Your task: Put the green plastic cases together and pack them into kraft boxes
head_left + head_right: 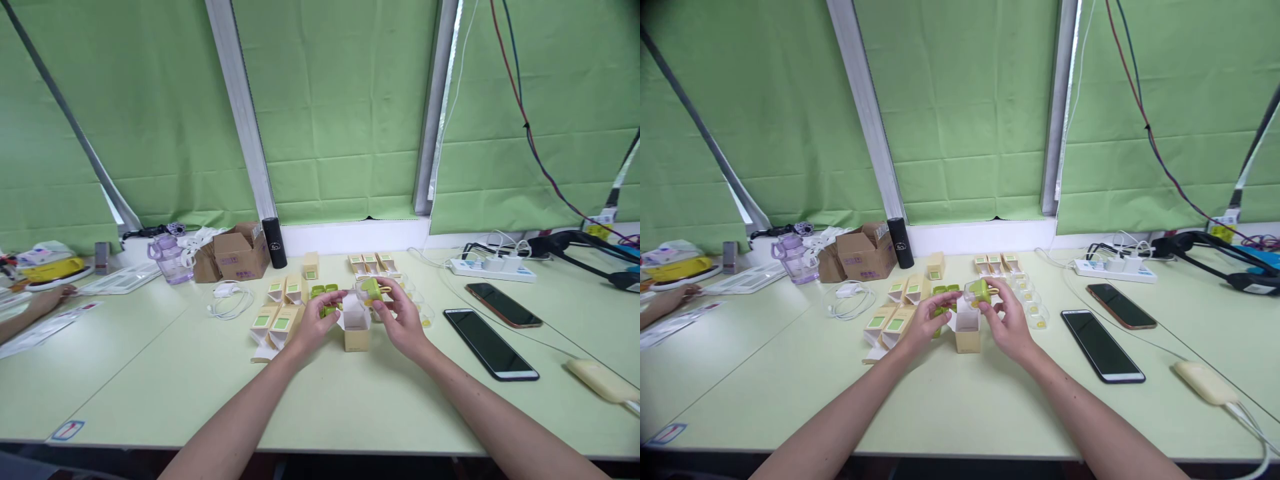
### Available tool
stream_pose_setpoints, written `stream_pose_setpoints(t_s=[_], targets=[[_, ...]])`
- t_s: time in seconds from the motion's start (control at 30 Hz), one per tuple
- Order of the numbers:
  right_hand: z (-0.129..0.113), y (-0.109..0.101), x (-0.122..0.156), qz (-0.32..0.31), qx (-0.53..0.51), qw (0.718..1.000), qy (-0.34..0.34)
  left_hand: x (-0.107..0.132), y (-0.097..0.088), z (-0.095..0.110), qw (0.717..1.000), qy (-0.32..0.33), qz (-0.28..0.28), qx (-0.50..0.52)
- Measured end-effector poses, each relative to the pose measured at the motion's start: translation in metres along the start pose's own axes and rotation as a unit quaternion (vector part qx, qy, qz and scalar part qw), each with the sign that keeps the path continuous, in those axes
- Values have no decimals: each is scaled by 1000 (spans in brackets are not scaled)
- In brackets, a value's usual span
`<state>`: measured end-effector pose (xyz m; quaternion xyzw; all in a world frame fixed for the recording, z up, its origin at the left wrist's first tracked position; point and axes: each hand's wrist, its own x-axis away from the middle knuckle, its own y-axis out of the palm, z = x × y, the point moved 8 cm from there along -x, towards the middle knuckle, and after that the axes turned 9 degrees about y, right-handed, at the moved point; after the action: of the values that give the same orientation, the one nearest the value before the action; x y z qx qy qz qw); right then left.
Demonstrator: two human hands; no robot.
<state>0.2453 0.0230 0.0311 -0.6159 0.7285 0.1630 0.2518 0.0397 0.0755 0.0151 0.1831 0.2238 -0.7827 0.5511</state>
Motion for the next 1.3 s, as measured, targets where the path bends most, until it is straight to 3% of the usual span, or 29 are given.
stream_pose_setpoints(t_s=[0.2,0.53,0.9,1.07,1.3], targets=[[-6,8,4,-37,55,997,-31,1,-1,-5,1000,3,6,-9],[-7,3,-2,-47,138,987,-64,1,-1,-4,1000,8,2,-19],[-12,10,2,-124,225,959,-121,0,-1,7,997,18,-9,-74],[-11,17,6,-161,245,949,-118,1,0,8,996,35,-13,-79],[-12,20,8,-162,256,946,-117,1,0,10,997,32,-18,-72]])
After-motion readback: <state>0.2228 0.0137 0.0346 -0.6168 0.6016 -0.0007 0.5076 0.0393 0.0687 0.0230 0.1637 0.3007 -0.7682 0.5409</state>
